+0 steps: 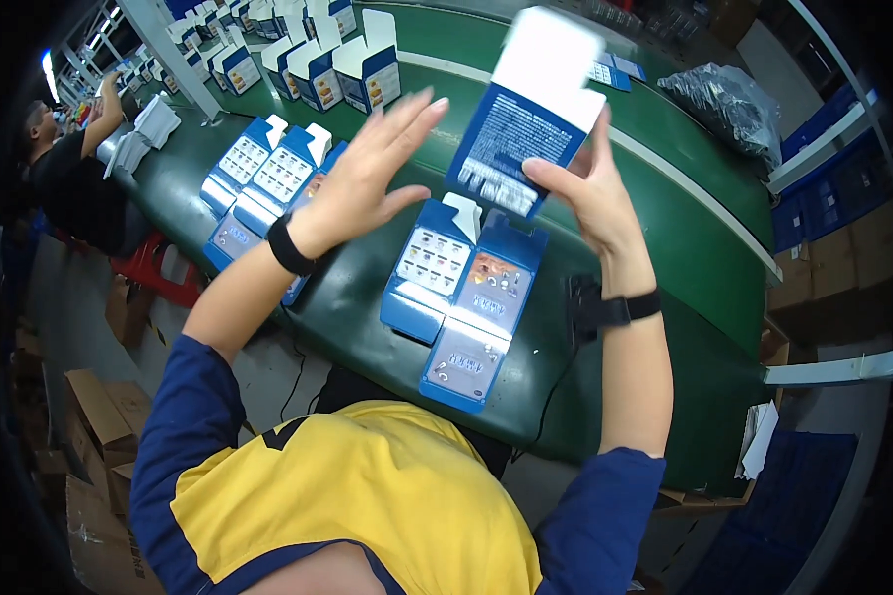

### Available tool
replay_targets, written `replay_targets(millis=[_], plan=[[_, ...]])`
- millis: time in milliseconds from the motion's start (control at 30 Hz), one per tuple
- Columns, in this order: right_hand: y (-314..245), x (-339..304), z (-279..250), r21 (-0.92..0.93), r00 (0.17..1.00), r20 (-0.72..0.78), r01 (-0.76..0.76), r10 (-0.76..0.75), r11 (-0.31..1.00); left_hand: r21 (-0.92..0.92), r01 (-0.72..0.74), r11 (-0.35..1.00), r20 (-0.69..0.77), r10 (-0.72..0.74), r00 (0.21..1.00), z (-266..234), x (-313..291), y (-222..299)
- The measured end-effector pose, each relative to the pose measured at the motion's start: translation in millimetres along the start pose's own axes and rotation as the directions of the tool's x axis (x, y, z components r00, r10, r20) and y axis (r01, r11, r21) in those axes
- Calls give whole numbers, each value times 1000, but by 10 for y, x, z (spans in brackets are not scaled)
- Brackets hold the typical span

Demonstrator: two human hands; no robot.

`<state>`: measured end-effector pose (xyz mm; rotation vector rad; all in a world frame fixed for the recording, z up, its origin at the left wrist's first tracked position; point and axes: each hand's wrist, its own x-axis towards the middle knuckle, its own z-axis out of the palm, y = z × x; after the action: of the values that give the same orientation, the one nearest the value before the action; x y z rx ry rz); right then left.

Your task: The person folds blue and white cardboard boxes by hand, inserts a paper pamphlet into each, and places the assembled boxes onto the green conveyor belt.

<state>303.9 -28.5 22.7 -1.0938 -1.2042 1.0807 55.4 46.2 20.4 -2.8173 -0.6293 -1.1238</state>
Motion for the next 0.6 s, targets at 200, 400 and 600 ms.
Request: replay_targets(millis=[200, 400, 600], plan=[[1244, 683, -845, -766, 910, -227, 53, -347, 641, -70, 554, 829, 429, -477, 767, 369, -691, 294], [1045, -75, -839, -584, 877, -479, -287, -37, 759, 12, 581, 814, 458, -521, 720, 368, -711, 415], [821, -1309, 286, 74, 918, 66, -396, 392, 915, -59, 512, 857, 470, -429, 771, 246, -752, 511]])
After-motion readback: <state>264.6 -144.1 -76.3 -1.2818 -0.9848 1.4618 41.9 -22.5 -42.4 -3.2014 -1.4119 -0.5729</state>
